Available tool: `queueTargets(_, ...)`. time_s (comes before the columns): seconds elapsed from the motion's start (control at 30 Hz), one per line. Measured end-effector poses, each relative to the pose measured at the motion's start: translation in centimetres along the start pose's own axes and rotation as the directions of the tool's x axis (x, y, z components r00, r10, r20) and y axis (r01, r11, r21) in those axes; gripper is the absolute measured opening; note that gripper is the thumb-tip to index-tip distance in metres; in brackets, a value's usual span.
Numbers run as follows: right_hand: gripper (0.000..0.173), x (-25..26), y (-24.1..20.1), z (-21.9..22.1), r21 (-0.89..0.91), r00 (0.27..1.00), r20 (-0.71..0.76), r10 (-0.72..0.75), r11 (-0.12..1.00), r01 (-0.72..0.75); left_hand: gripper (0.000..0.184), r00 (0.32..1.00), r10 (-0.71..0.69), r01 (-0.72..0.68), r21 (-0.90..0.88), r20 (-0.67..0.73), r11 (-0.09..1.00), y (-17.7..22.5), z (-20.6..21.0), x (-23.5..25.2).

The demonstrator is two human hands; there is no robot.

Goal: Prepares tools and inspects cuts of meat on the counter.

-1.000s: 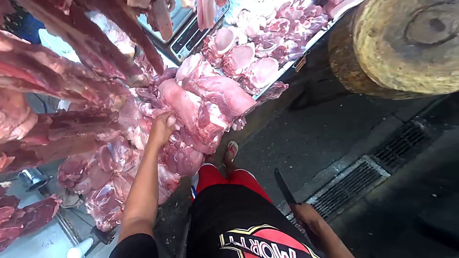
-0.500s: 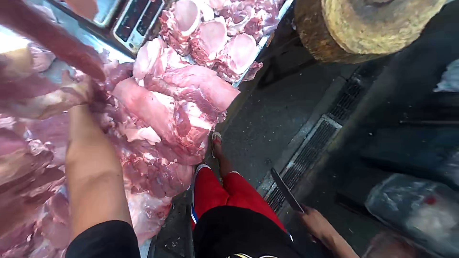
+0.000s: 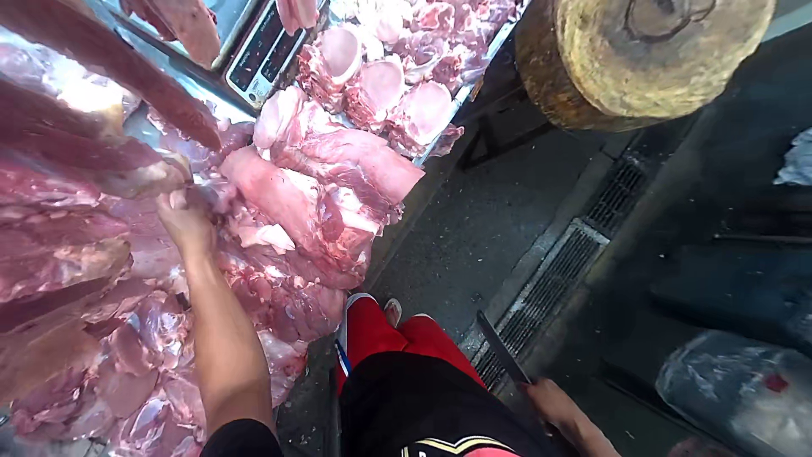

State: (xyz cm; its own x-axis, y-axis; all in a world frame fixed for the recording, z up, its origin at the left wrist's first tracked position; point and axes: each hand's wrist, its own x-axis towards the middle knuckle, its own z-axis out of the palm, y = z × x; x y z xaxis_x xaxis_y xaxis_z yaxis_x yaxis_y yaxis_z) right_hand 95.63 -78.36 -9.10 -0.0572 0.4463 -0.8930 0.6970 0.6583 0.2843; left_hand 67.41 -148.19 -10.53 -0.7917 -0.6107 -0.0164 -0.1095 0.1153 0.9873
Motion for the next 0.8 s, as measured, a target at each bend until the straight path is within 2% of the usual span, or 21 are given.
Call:
queueTargets(0.03, 0.034, 0.2, -0.8, -0.6, 0.022, 1.0, -0.011, -0.019, 1.0, 0.02, 0.061, 0.999, 0.019, -0.014, -0.142, 0.034, 0.99, 0.1, -0.7, -1.8)
queueTargets(0.13, 0.033, 1.3, -3.5, -3.1, -0.002, 0.997, -0.023, -0.076, 0.997, 0.076, 0.064, 0.992, -0.035, 0.08, -0.393, 0.121, 0.916, -0.2, -2.1, -6.3)
queueTargets(0.2, 0.034, 2.1, -5.1, -4.8, -0.047, 0.993, -0.025, -0.112, 0.993, 0.11, 0.066, 0.985, -0.102, 0.154, -0.438, 0.141, 0.885, -0.9, -2.6, -7.3)
queueTargets(0.23, 0.033, 2.5, -5.9, -5.5, -0.052, 0.992, -0.024, -0.125, 0.991, 0.123, 0.067, 0.98, -0.165, 0.195, -0.374, 0.111, 0.907, -0.9, -2.6, -7.5)
queueTargets(0.3, 0.033, 3.6, -7.4, -6.6, -0.062, 0.99, -0.008, -0.14, 0.988, 0.139, 0.073, 0.946, -0.32, 0.319, -0.023, -0.062, 0.948, -0.2, -2.2, -7.7)
queueTargets(0.37, 0.033, 5.0, -8.9, -7.7, -0.094, 0.989, 0.015, -0.15, 0.984, 0.151, 0.079, 0.902, -0.358, 0.428, 0.386, -0.243, 0.817, 1.1, -0.8, -7.6)
queueTargets(0.4, 0.034, 6.0, -9.7, -8.3, -0.125, 0.987, 0.025, -0.156, 0.979, 0.158, 0.076, 0.894, -0.346, 0.445, 0.488, -0.283, 0.751, 2.4, 0.2, -7.7)
queueTargets(0.43, 0.036, 7.1, -10.6, -9.0, -0.165, 0.987, 0.037, -0.156, 0.973, 0.16, 0.07, 0.892, -0.331, 0.448, 0.509, -0.308, 0.735, 3.9, 1.1, -7.9)
queueTargets(0.5, 0.04, 8.8, -12.5, -11.0, -0.243, 0.987, 0.058, -0.152, 0.957, 0.161, 0.059, 0.877, -0.349, 0.456, 0.338, -0.331, 0.823, 6.7, 3.7, -9.0)
queueTargets(0.57, 0.039, 10.1, -14.5, -12.9, -0.286, 0.984, 0.085, -0.157, 0.942, 0.175, 0.055, 0.869, -0.405, 0.429, 0.025, -0.283, 0.903, 9.3, 6.9, -10.1)
queueTargets(0.67, 0.039, 12.4, -17.4, -17.2, -0.321, 0.974, 0.127, -0.188, 0.921, 0.22, 0.049, 0.846, -0.5, 0.434, -0.31, -0.183, 0.846, 11.9, 12.2, -10.0)
queueTargets(0.73, 0.038, 13.8, -19.1, -20.1, -0.345, 0.967, 0.125, -0.222, 0.904, 0.253, 0.041, 0.828, -0.526, 0.441, -0.352, -0.196, 0.826, 12.6, 15.5, -7.7)
queueTargets(0.8, 0.039, 14.4, -20.9, -23.0, -0.325, 0.968, 0.078, -0.239, 0.912, 0.252, 0.042, 0.845, -0.478, 0.411, -0.28, -0.241, 0.868, 13.2, 18.5, -3.8)
